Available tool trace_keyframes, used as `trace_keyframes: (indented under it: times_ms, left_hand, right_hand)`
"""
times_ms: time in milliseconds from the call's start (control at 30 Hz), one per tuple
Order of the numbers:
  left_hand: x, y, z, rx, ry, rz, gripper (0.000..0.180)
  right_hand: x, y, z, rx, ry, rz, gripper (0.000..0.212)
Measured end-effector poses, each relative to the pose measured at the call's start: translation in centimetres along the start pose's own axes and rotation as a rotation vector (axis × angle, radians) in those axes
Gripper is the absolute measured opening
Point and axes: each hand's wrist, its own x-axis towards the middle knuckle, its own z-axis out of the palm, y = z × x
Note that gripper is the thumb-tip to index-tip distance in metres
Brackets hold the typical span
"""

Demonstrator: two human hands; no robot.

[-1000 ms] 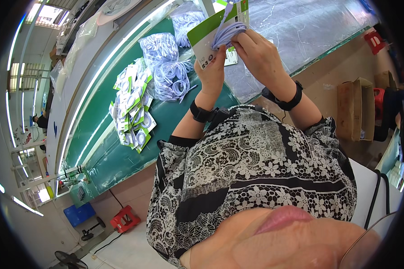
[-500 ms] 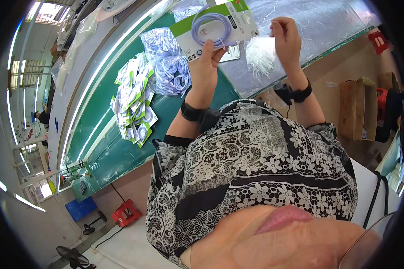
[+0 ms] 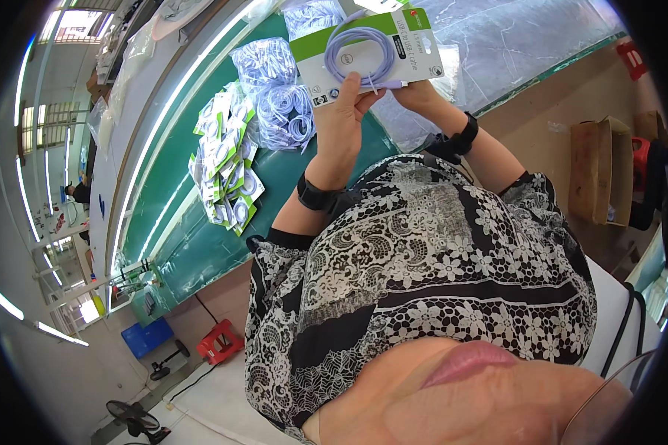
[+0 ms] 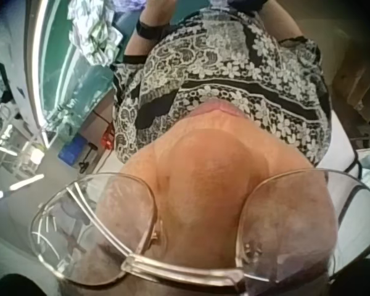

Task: Packaging electronic cables and inserts into plastic retail containers.

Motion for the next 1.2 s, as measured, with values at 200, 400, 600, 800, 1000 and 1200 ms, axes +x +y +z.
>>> trace_keyframes:
  times_ms: [200,400,600,800,1000,1200]
  left_hand:
    - [0.0,0.4,-0.5,0.094,0.034,0.028,0.028]
    - [-0.2,1.5,0.6,0.091,-0.007,0.009,0.034]
    - [0.3,0.9,-1.0,0.069,0.038,-0.082,0.033]
    - [0.8,-1.0,-2.9,-0.017,0.05,0.005,0.035]
    - [-1.4,0.3,-4.3,-0.104,-0.429,-0.132,0.062]
    - [1.1,2.8,-6.0,0.499,-0.467,-0.115,0.053]
  right_hand:
    - [-0.9,0.9,2.7,-0.011,0.128,-0.054,0.034]
    - [-1.9,0.7,3.7,-0.021,0.201,0.097,0.015]
    - [-2.2,-0.5,3.3,0.357,-0.173,0.547,0.017]
    - [-1.2,-3.5,1.1,1.071,0.053,0.636,0.025]
    - [1.1,-0.6,-3.0,1.022,0.068,0.632,0.029]
    - [3.2,-1.8,-5.3,0.658,-0.33,0.62,0.03]
